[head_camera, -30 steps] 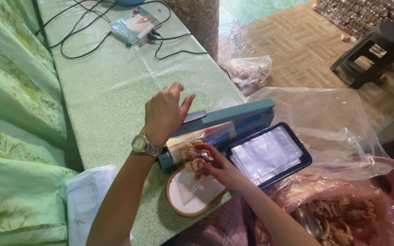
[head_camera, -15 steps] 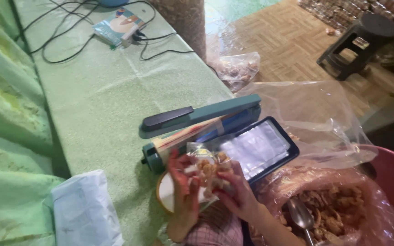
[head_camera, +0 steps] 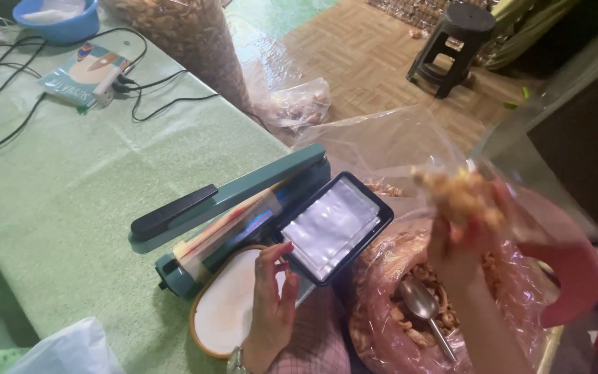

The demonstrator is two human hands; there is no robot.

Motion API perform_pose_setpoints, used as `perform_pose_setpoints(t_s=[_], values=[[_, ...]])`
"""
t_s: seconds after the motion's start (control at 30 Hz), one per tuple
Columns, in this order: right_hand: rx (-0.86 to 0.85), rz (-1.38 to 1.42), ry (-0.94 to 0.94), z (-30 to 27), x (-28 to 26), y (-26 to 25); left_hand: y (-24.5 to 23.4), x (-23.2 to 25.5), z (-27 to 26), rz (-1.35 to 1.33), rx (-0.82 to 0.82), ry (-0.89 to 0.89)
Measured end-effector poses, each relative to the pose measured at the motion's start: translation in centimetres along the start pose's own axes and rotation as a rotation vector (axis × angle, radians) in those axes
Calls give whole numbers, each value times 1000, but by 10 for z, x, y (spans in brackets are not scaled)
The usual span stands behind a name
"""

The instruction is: Packaging snacks into plastic bags and sealing them using a heat sealer

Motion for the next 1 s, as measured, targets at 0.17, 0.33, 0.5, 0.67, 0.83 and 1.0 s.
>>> perform_pose_setpoints(t_s=[0.17, 0.33, 0.5, 0.67, 0.83, 1.0], values=[[-433, 48, 1064, 8, 25, 45, -3, 4, 10, 394, -29, 200], [-484, 323, 976, -34, -9, 85, 8, -8, 22, 582, -164, 248], [-622, 386, 592, -41, -59, 118, 31, -37, 26, 786, -312, 295], [-835, 142, 539, -68, -58, 141, 49, -78, 22, 900, -474, 312], [-814, 17, 494, -96, -41, 151, 63, -107, 24, 975, -527, 378], [-833, -66, 488, -110, -36, 158, 79, -148, 25, 979, -492, 461]])
Point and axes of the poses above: each hand's wrist, its own z-axis towards the middle knuckle, its own y-axis out of the palm, x = y × z, the point moved 5 cm from there along z, towards the middle knuckle, and after that the axes turned 10 degrees about z, right-handed, at the moved point
